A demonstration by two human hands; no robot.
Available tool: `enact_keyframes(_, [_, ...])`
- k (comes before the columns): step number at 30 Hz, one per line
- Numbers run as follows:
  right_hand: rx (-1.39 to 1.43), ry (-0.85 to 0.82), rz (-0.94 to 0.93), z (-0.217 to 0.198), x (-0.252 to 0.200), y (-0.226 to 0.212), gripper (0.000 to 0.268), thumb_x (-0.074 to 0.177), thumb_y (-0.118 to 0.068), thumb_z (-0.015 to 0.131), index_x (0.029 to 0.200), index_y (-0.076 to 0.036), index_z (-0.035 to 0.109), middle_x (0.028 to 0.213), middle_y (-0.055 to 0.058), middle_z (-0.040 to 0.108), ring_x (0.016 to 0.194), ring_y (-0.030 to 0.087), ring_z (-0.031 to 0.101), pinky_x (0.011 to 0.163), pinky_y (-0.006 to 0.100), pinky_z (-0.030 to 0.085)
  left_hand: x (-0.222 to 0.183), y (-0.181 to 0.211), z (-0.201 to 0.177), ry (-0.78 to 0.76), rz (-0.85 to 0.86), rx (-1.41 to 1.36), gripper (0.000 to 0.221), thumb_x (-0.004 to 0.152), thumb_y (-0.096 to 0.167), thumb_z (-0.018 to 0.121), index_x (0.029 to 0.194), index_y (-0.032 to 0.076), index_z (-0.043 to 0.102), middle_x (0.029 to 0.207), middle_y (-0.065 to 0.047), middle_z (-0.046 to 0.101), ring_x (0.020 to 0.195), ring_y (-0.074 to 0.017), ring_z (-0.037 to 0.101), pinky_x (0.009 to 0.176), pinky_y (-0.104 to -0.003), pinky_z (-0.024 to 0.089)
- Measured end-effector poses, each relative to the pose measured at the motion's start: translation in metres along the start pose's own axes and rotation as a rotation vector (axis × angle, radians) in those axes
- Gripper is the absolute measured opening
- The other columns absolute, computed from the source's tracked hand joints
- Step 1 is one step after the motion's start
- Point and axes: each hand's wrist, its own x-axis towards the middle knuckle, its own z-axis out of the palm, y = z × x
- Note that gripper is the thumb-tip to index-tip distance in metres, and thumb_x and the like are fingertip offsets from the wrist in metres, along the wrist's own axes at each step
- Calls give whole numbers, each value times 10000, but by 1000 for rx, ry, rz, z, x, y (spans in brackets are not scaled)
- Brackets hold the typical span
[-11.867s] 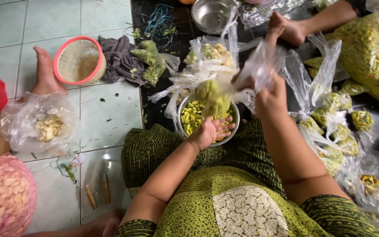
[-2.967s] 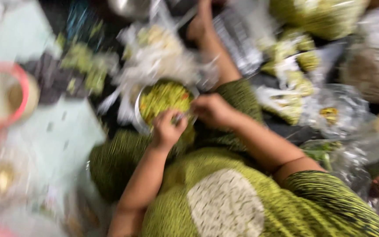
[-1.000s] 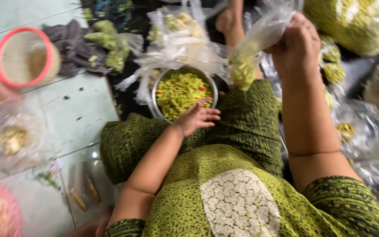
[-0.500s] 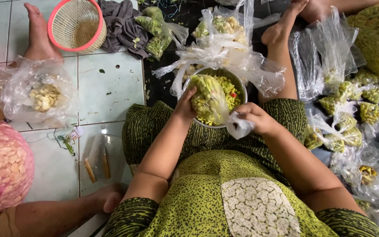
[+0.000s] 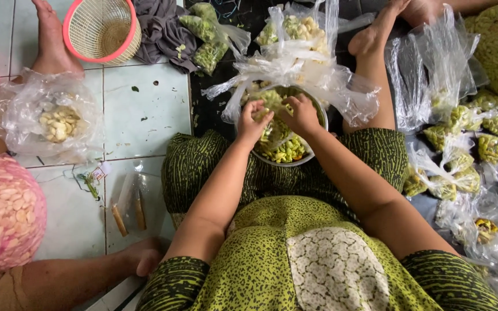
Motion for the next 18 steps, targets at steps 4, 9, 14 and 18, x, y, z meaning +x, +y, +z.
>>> enact_keyframes(4, [-194,41,-77,7,40,-6,370,938,-352,725,1169,-106,576,1181,115,539,1115,375,603,817,539,557,24,-53,4,-3,-68,65,501,846,497,855,1207,186,700,1179,-37,702,1127,-243,673,942,-411,569])
enact_keyframes(9, [-197,-204,-211,23,89,-19,226,1040,-205,580,1227,-110,663,1148,124,675,1002,363,712,823,527,582,21,-48,-1,-39,-27,-74,530,1072,351,424,1449,-13,500,1443,-273,424,1383,-481,407,1174,-585,367])
enact_keyframes(14, [-439,-246,-345,134,123,47,198,948,-234,591,1089,-160,708,1082,106,705,1002,321,706,816,482,581,4,-30,-7,11,-156,54,353,976,151,496,1298,91,627,1296,-138,515,1239,-361,523,1080,-507,436])
enact_keyframes(18, [-450,-303,-264,79,109,-17,214,938,-253,575,1061,-216,747,1009,44,731,926,272,745,797,464,609,14,-55,-8,135,-98,315,165,780,204,688,926,162,751,854,-88,705,930,-331,688,821,-463,559])
